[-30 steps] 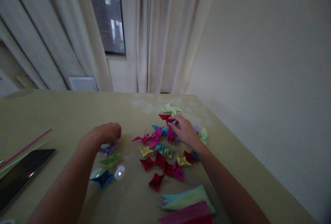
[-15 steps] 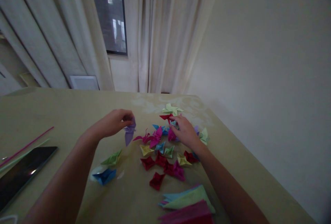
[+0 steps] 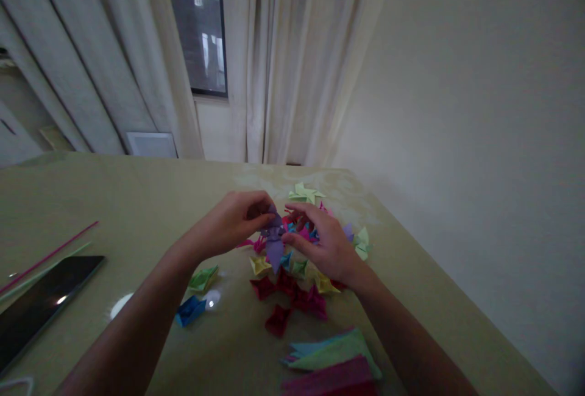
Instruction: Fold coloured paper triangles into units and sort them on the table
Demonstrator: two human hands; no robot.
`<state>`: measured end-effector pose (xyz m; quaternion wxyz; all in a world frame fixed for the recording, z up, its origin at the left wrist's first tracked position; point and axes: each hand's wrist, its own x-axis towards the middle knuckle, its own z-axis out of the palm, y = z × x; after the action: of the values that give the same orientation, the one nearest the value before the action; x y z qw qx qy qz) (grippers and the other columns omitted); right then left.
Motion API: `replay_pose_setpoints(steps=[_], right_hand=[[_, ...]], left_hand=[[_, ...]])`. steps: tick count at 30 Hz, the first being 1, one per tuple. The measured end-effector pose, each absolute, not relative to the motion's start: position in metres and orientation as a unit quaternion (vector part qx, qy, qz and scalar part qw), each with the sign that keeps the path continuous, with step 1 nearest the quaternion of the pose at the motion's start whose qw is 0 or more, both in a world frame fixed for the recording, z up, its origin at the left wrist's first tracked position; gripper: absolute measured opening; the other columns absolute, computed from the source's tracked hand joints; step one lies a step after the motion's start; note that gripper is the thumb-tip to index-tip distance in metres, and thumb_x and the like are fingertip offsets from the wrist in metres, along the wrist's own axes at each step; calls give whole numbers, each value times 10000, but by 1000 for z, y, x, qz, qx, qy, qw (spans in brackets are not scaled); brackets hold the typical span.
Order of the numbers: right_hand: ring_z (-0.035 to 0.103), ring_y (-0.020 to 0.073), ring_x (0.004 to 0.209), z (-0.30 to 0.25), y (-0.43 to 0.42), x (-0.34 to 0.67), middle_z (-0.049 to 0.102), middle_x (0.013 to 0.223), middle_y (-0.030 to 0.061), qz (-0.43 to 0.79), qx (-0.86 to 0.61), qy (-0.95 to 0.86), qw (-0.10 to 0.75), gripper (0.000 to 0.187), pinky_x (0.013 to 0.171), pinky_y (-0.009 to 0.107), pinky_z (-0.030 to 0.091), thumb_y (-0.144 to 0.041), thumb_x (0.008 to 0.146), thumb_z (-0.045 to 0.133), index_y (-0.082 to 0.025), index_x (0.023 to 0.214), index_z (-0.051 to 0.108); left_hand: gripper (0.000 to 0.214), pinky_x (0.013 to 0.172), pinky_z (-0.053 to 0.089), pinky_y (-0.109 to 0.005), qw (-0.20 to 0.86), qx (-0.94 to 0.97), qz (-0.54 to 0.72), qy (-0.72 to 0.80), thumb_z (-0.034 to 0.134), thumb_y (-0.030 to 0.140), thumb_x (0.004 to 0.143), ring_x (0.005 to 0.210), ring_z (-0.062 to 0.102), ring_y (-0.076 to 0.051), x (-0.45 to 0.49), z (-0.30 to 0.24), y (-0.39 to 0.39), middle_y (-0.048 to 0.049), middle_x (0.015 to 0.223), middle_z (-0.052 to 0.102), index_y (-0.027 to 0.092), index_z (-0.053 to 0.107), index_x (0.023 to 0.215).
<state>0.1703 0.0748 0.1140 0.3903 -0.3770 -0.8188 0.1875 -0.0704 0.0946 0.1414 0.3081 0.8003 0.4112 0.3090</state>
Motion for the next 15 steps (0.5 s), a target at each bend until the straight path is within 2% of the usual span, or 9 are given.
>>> replay_pose_setpoints(steps=[2, 6, 10, 12, 15], right_hand=[[704, 225, 1017, 117, 68, 167, 753, 1165, 80, 159, -368, -831, 385, 387, 945, 366, 530, -349, 942, 768, -226, 1295, 671], [708, 200, 910, 115, 67, 165, 759, 985, 41, 130, -377, -827, 397, 103, 853, 320, 532, -223, 978, 687, -226, 1075, 720], [692, 193, 871, 113, 72, 167, 747, 942, 33, 118, -389, -830, 382, 86, 818, 306, 511, -161, 960, 655, -221, 993, 707], [683, 192, 851, 110, 78, 170, 737, 931, 38, 94, -413, -821, 383, 87, 810, 310, 506, -143, 948, 652, -212, 972, 699], [685, 204, 877, 103, 89, 176, 735, 971, 59, 60, -458, -797, 389, 79, 828, 332, 511, -152, 956, 640, -201, 979, 697]], left_hand=[[191, 607, 480, -232, 322, 799, 316, 397, 654, 367, 940, 688, 656, -138, -63, 143, 91, -11, 793, 742, 182, 696, 920], [215, 627, 487, -239, 338, 801, 307, 388, 635, 391, 949, 711, 657, -146, -60, 146, 89, -17, 821, 749, 185, 696, 940], [268, 707, 497, -272, 296, 831, 211, 422, 572, 430, 961, 798, 683, -176, -82, 141, 93, -34, 912, 771, 210, 724, 979], [248, 707, 493, -292, 278, 822, 100, 487, 656, 439, 878, 816, 701, -205, -98, 134, 97, -40, 910, 780, 225, 737, 972], [365, 667, 470, -324, 206, 764, -49, 609, 857, 377, 620, 836, 718, -272, -117, 118, 104, -44, 890, 789, 251, 753, 946]])
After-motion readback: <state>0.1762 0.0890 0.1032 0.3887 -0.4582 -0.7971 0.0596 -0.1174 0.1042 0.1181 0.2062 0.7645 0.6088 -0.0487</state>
